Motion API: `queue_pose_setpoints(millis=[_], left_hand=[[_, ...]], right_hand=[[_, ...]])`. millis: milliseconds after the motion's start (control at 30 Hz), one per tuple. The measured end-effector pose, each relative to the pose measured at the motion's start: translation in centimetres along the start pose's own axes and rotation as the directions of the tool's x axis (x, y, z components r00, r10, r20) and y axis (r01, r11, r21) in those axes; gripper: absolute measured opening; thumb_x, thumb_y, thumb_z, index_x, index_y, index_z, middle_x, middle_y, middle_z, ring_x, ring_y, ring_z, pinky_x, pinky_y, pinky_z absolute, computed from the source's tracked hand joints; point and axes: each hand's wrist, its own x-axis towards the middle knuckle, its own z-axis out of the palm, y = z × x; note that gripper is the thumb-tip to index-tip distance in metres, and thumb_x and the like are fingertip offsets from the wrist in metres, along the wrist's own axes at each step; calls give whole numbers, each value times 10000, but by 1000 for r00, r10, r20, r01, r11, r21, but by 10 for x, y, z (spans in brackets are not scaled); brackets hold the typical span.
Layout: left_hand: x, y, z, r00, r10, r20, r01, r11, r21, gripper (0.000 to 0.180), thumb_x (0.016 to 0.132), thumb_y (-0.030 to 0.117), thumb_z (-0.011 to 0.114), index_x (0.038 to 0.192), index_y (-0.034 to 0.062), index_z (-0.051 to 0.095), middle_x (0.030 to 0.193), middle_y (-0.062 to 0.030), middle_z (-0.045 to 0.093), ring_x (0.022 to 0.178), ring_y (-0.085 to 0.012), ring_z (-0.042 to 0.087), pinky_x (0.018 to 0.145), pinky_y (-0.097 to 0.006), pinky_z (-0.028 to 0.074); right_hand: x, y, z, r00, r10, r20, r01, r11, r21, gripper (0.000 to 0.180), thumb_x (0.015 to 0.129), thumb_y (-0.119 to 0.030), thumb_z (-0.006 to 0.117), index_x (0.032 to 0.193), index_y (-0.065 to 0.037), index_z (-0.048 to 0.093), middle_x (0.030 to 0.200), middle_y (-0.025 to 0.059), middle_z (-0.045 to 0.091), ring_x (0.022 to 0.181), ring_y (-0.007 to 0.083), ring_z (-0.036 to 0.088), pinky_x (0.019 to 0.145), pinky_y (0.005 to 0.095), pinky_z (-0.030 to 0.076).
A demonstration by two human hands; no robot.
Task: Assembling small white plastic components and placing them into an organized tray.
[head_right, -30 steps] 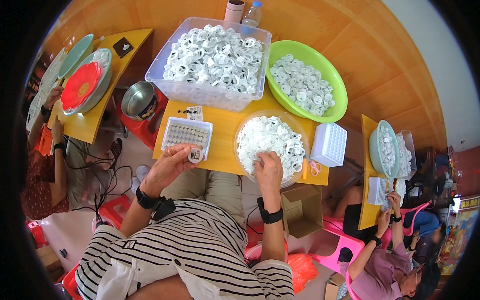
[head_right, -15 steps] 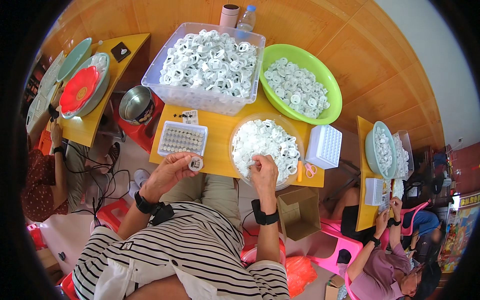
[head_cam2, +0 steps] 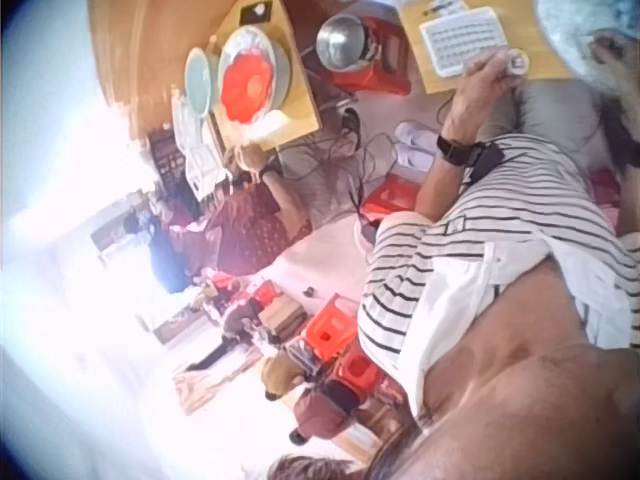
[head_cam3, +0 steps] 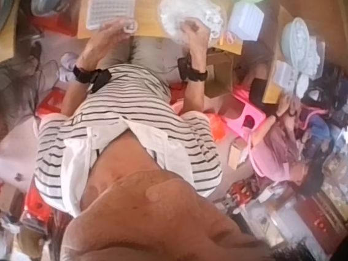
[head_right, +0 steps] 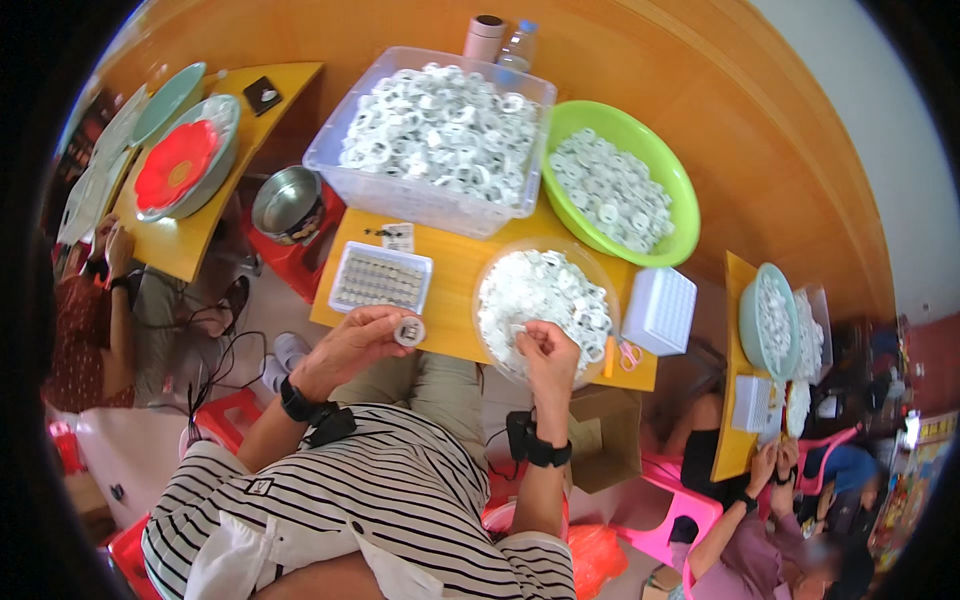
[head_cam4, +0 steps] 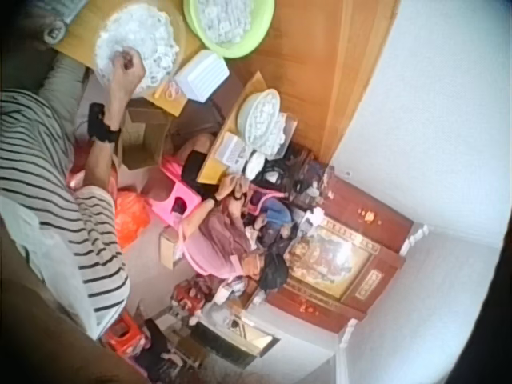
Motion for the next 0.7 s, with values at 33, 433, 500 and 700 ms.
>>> queue_pose_setpoints(millis=[33,433,500,700], left_hand=[[1,0,2,1000,-17,16,17,1000,0,287,908,195,518,1110,-7,553,980,-75,606,850,-131,600,757,-241,506],[-2,2,-1,994,26,105,-15,994,-105,232,908,180,522,1068,27,592,957,-43,612,834,-97,595,745,-237,511],[-2,2,-1,994,35,103,-23,994,-110,233,907,179,525,1071,27,593,955,-41,612,831,-96,595,742,-237,511],[0,-1,-3,991,41,127,-25,992,-125,231,902,179,534,1070,34,598,950,-37,616,823,-93,592,732,-240,509]], right_hand=[[-5,-9,6,1000,-9,14,8,998,59,134,764,36,629,895,27,603,745,19,589,648,68,538,606,192,440],[-40,-75,91,894,-310,323,358,928,-100,97,756,26,644,849,15,619,761,51,564,617,93,513,571,208,413],[-41,-76,94,893,-321,315,369,923,-108,99,753,28,644,849,16,621,765,49,563,617,94,514,571,210,415],[-42,-71,97,897,-333,292,382,915,-131,106,746,30,648,848,17,624,767,52,561,611,104,521,571,218,422]])
